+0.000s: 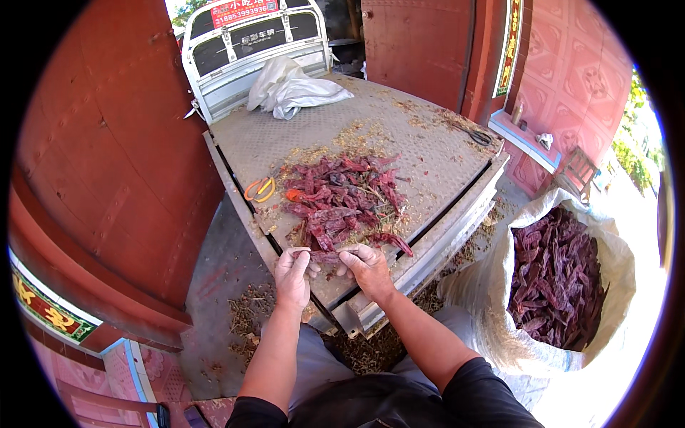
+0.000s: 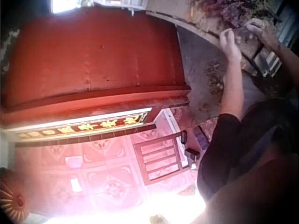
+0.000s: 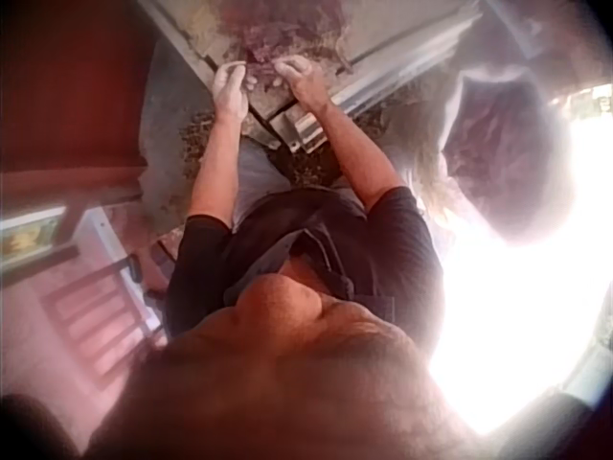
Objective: The person stands at the back of a small truck and manually processes dried red chili peppers. They pick up individual peppers from a pile on the truck bed, remove the stems by hand, and drop the cleaned peppers into a large white sack on the ground. A pair of scissors is visible on the truck bed but is not used during the clip.
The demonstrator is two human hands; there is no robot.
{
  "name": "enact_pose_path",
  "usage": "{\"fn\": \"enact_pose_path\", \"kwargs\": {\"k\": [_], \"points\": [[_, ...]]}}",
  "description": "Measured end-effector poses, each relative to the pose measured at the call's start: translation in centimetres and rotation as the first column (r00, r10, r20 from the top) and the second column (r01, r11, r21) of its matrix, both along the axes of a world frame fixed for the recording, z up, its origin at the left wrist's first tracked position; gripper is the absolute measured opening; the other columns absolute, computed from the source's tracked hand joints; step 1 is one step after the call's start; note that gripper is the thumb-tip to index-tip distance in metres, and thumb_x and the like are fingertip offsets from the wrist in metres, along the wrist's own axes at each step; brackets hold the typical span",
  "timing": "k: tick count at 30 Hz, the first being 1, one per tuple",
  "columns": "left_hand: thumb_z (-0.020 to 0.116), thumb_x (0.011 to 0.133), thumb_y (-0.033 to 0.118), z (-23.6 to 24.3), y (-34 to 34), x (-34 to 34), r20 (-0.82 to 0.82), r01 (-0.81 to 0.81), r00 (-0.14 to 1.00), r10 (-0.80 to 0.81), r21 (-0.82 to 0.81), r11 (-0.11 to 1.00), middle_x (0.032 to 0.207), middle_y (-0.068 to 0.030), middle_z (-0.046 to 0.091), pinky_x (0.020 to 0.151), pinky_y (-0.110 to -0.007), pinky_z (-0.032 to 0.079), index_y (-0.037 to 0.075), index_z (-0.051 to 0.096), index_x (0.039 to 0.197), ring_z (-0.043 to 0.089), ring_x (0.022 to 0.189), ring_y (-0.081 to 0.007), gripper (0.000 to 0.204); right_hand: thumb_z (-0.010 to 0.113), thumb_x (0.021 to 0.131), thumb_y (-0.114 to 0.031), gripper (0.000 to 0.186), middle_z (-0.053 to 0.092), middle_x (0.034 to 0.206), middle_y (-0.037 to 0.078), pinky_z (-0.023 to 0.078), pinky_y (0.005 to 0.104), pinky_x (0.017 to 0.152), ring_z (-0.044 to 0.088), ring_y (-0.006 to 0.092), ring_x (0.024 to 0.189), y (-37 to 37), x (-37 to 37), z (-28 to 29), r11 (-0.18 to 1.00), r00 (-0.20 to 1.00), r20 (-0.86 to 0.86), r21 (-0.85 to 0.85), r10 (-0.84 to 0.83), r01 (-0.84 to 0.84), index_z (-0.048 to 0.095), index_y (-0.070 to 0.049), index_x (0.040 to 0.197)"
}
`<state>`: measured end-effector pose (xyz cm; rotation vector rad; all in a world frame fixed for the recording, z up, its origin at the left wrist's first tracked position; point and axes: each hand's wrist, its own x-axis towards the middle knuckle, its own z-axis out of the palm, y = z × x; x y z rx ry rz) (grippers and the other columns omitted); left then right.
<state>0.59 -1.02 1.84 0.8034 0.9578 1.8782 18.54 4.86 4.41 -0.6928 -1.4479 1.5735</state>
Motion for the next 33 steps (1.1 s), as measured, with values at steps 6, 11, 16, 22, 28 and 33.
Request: {"fn": "enact_pose_path", "kwargs": {"k": [6,11,16,22,28,33], "points": [[0.064,0.099,0.018,0.14,0.05,-0.07,0.049,-0.014,0.999,0.013,0.015,1.0,0.082,-0.0034,0.065,0.062,-0.025,0.046,0.007,0.061,0.106,0.062,0.069,-0.0128,0.014,0.063,0.099,-0.017,0.017,0.068,0.076,0.003,0.049,0.026,0.059,0.06,0.0085,0.066,-0.12,0.13,0.32,0.998,0.999,-0.043,-0.069,0.01,-0.013,0.071,-0.004,0.108],[0.063,0.099,0.015,0.24,0.09,-0.02,0.072,-0.013,0.997,0.011,0.021,1.0,0.08,-0.0038,0.065,0.062,-0.025,0.047,0.007,0.06,0.106,0.062,0.07,-0.0132,0.012,0.063,0.099,-0.015,0.017,0.067,0.076,0.002,0.049,0.0245,0.057,0.059,0.0078,0.065,-0.06,0.24,0.42,0.998,0.999,-0.045,-0.068,0.015,-0.018,0.07,-0.005,0.11],[0.063,0.098,0.011,0.22,-0.19,-0.18,0.075,0.004,0.997,-0.008,0.05,0.999,0.083,-0.0057,0.067,0.063,-0.025,0.047,0.006,0.06,0.107,0.063,0.072,-0.0141,0.011,0.062,0.1,-0.014,0.018,0.067,0.076,0.002,0.049,0.0233,0.056,0.059,0.0073,0.064,0.2,0.25,-0.06,0.998,0.998,-0.055,-0.045,0.044,-0.047,0.067,-0.004,0.114],[0.058,0.093,0.001,0.66,-0.5,-0.25,0.098,0.041,0.994,-0.047,0.064,0.997,0.092,-0.0091,0.068,0.064,-0.026,0.049,0.005,0.059,0.108,0.065,0.074,-0.0157,0.016,0.059,0.1,-0.009,0.013,0.067,0.078,0.002,0.049,0.0228,0.057,0.061,0.0069,0.066,-0.05,0.17,0.28,0.999,0.995,-0.091,-0.021,0.04,-0.042,0.062,-0.005,0.112],[0.052,0.091,-0.004,0.37,-0.44,-0.43,0.133,0.047,0.99,-0.057,0.078,0.996,0.11,-0.014,0.068,0.063,-0.028,0.051,0.006,0.057,0.106,0.067,0.076,-0.018,0.019,0.058,0.098,-0.003,0.01,0.068,0.084,0.003,0.049,0.0222,0.058,0.063,0.007,0.069,-0.04,0.14,0.42,0.998,0.998,-0.052,-0.047,0.038,-0.04,0.056,-0.006,0.108],[0.051,0.09,-0.006,0.58,-0.53,-0.45,0.154,0.061,0.985,-0.073,0.078,0.995,0.108,-0.0153,0.068,0.063,-0.028,0.051,0.006,0.056,0.105,0.068,0.076,-0.0194,0.02,0.057,0.098,-0.001,0.01,0.067,0.095,0.003,0.05,0.0219,0.059,0.065,0.0077,0.072,0.17,0.15,0.06,0.997,0.997,-0.046,-0.038,0.07,-0.071,0.055,-0.006,0.106]]}}
